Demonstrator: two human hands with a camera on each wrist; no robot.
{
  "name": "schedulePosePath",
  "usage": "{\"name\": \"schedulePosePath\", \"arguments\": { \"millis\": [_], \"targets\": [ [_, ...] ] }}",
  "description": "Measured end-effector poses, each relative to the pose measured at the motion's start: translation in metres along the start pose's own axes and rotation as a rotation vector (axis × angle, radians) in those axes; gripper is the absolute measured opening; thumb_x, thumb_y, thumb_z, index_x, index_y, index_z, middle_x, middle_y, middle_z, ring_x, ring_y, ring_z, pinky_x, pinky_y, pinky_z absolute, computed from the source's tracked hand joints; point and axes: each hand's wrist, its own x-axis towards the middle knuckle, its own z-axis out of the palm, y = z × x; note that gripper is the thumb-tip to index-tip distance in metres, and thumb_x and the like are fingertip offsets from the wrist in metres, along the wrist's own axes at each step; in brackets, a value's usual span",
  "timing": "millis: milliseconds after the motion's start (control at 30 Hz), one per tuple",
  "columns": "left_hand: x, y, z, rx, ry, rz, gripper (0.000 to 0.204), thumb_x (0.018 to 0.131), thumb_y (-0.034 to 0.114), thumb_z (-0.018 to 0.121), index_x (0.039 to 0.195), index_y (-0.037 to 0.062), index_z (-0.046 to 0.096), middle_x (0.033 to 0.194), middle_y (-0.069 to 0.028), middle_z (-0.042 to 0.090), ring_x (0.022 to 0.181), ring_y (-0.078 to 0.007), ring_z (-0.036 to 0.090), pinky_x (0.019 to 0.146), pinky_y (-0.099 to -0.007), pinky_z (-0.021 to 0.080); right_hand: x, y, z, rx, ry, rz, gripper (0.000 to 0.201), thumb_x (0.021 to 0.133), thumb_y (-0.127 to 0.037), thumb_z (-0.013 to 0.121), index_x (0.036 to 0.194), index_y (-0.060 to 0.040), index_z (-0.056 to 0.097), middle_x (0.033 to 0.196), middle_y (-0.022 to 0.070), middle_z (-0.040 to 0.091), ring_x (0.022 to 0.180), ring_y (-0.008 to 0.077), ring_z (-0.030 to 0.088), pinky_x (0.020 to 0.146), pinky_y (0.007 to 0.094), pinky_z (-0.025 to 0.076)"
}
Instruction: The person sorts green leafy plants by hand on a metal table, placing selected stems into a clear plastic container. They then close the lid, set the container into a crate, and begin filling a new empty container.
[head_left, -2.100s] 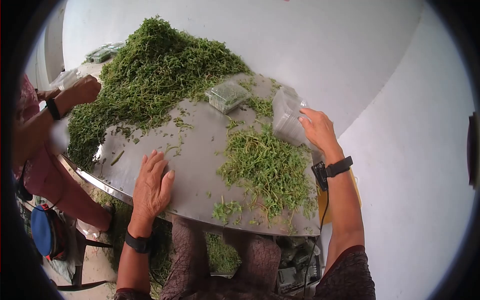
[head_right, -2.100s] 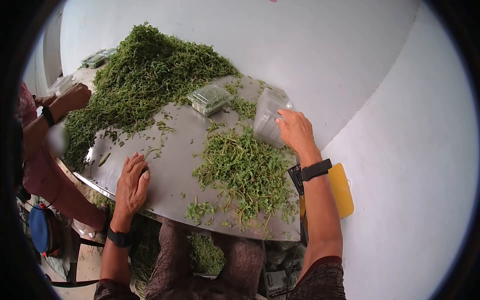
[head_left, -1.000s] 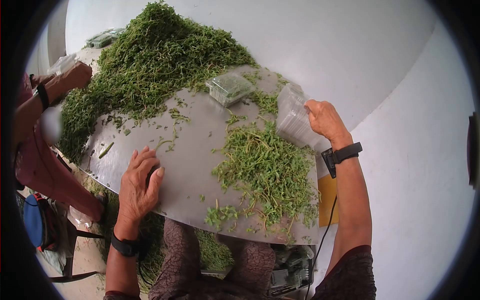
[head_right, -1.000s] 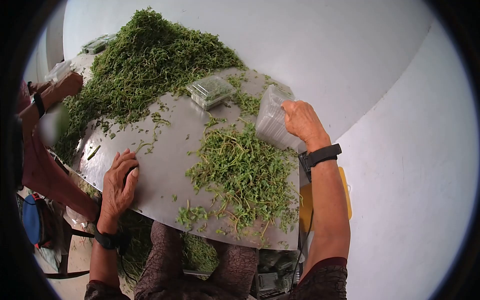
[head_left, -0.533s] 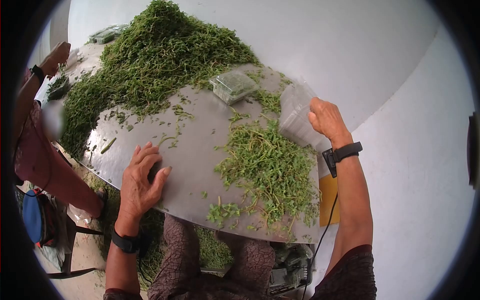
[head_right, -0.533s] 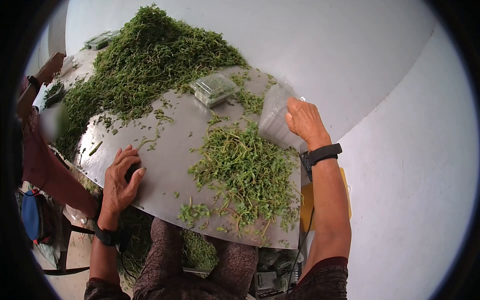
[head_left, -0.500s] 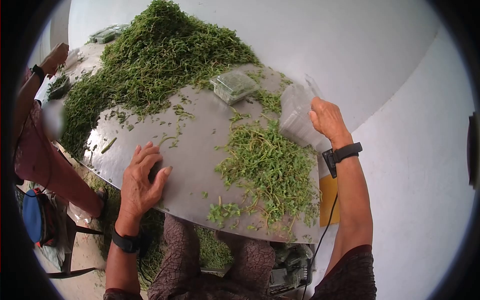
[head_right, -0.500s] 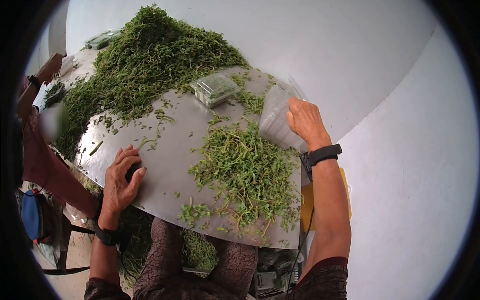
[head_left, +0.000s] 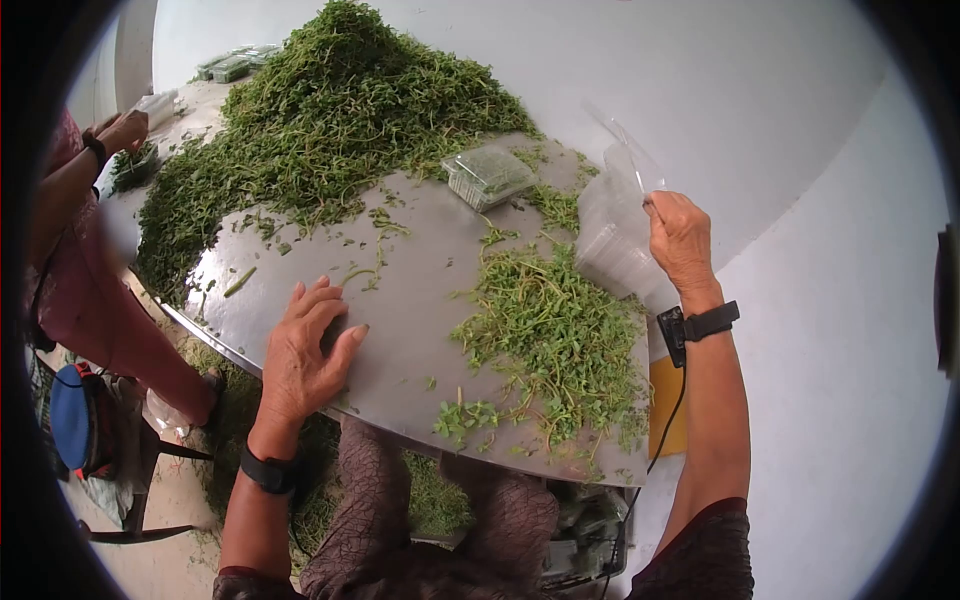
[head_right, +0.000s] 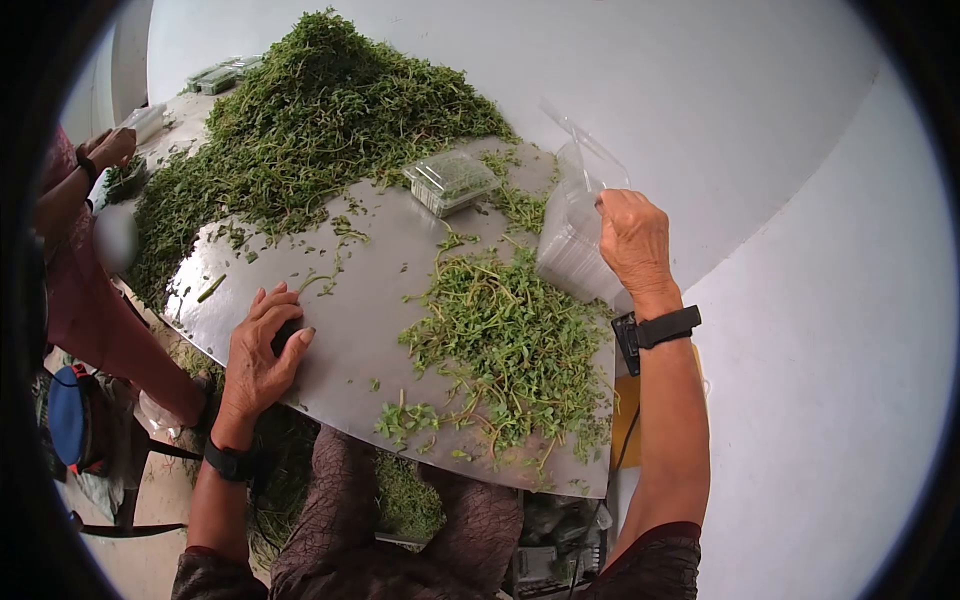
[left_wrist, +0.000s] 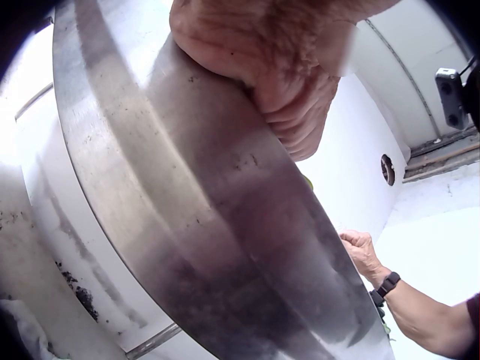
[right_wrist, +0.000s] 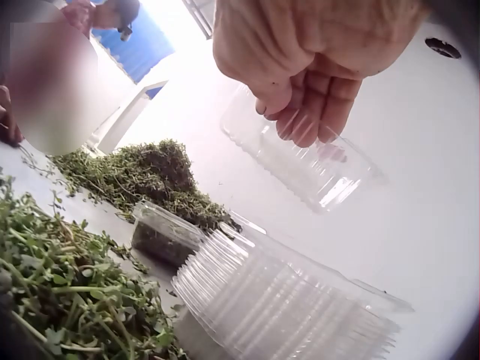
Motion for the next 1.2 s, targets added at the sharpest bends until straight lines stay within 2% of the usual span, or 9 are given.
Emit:
{"name": "schedulePosePath", "arguments": {
  "millis": [167,267,367,400,533,700,967,1100,1200],
  "targets": [
    [-0.003,-0.003,0.000,0.030,-0.010,-0.036,0.040,0.080,0.020,0.062,0.112,-0.0025,0.055,0.123,-0.0208,0.053,0.125,-0.0370,0.043,0.109,-0.0442,0.030,0.012,-0.065,-0.028,0.157,0.117,-0.175,0.015,0.072,0.007,0.060,0.084,-0.0010,0.061,0.081,0.0112,0.065,0.078,0.0284,0.063,0.066,0.0367,0.051],
    [-0.004,-0.008,0.000,-0.034,0.131,-0.012,0.065,0.080,0.020,0.061,0.137,0.0044,0.034,0.139,-0.0215,0.038,0.130,-0.0370,0.037,0.105,-0.0423,0.034,0.011,-0.103,-0.028,0.230,0.176,-0.354,0.021,0.067,0.007,0.062,0.086,-0.0020,0.062,0.088,0.0107,0.066,0.084,0.0272,0.065,0.071,0.0350,0.053],
    [-0.004,-0.006,0.001,-0.084,0.216,-0.016,0.069,0.077,0.018,0.061,0.139,0.0075,0.032,0.144,-0.0183,0.031,0.127,-0.0349,0.041,0.103,-0.0423,0.036,0.004,-0.142,-0.019,0.291,0.137,-0.419,0.023,0.064,0.006,0.062,0.085,-0.0023,0.062,0.088,0.0106,0.066,0.085,0.0258,0.065,0.073,0.0342,0.054],
    [-0.003,-0.007,0.001,-0.090,0.245,0.026,0.073,0.074,0.012,0.061,0.141,0.0109,0.031,0.145,-0.0162,0.029,0.112,-0.0301,0.052,0.092,-0.0405,0.046,0.001,-0.152,-0.014,0.300,0.142,-0.415,0.023,0.064,0.006,0.062,0.085,-0.0023,0.062,0.088,0.0106,0.066,0.085,0.0258,0.065,0.073,0.0342,0.054],
    [-0.004,0.001,-0.002,-0.181,0.211,-0.024,0.077,0.069,0.003,0.060,0.140,0.0144,0.034,0.141,-0.0169,0.033,0.077,-0.0192,0.056,0.065,-0.0337,0.052,-0.016,-0.182,0.006,0.427,-0.049,-0.422,0.017,0.068,0.004,0.064,0.084,-0.0023,0.063,0.090,0.0094,0.066,0.089,0.0258,0.065,0.071,0.0342,0.055],
    [-0.005,-0.003,-0.001,-0.139,0.137,-0.044,0.074,0.065,-0.002,0.060,0.135,0.0160,0.043,0.141,-0.0175,0.031,0.076,-0.0190,0.056,0.068,-0.0334,0.052,-0.030,-0.195,0.015,0.477,-0.173,-0.439,0.020,0.067,0.006,0.062,0.086,0.0001,0.060,0.094,0.0107,0.064,0.092,0.0267,0.064,0.072,0.0340,0.056],
    [-0.005,-0.008,0.005,-0.089,0.352,0.174,0.079,0.064,-0.008,0.057,0.137,0.0141,0.037,0.150,-0.0190,0.014,0.073,-0.0209,0.057,0.069,-0.0316,0.052,-0.043,-0.191,0.005,0.447,-0.154,-0.381,0.031,0.067,0.007,0.063,0.097,0.0013,0.061,0.109,0.0156,0.061,0.102,0.0295,0.060,0.086,0.0363,0.052],
    [-0.005,-0.002,0.004,-0.172,0.414,0.021,0.080,0.068,-0.007,0.055,0.142,0.0112,0.028,0.151,-0.0174,0.013,0.080,-0.0156,0.060,0.055,-0.0227,0.047,-0.049,-0.190,-0.004,0.388,-0.150,-0.362,0.041,0.066,0.004,0.066,0.107,0.0010,0.059,0.116,0.0191,0.058,0.108,0.0305,0.058,0.092,0.0379,0.049],
    [-0.005,-0.007,0.005,-0.159,0.413,0.019,0.080,0.070,-0.007,0.054,0.142,0.0124,0.027,0.151,-0.0167,0.013,0.082,-0.0160,0.061,0.059,-0.0236,0.048,-0.053,-0.181,-0.027,0.382,-0.172,-0.280,0.039,0.071,0.001,0.066,0.109,0.0006,0.058,0.118,0.0199,0.057,0.109,0.0315,0.057,0.091,0.0386,0.048]
  ]
}}
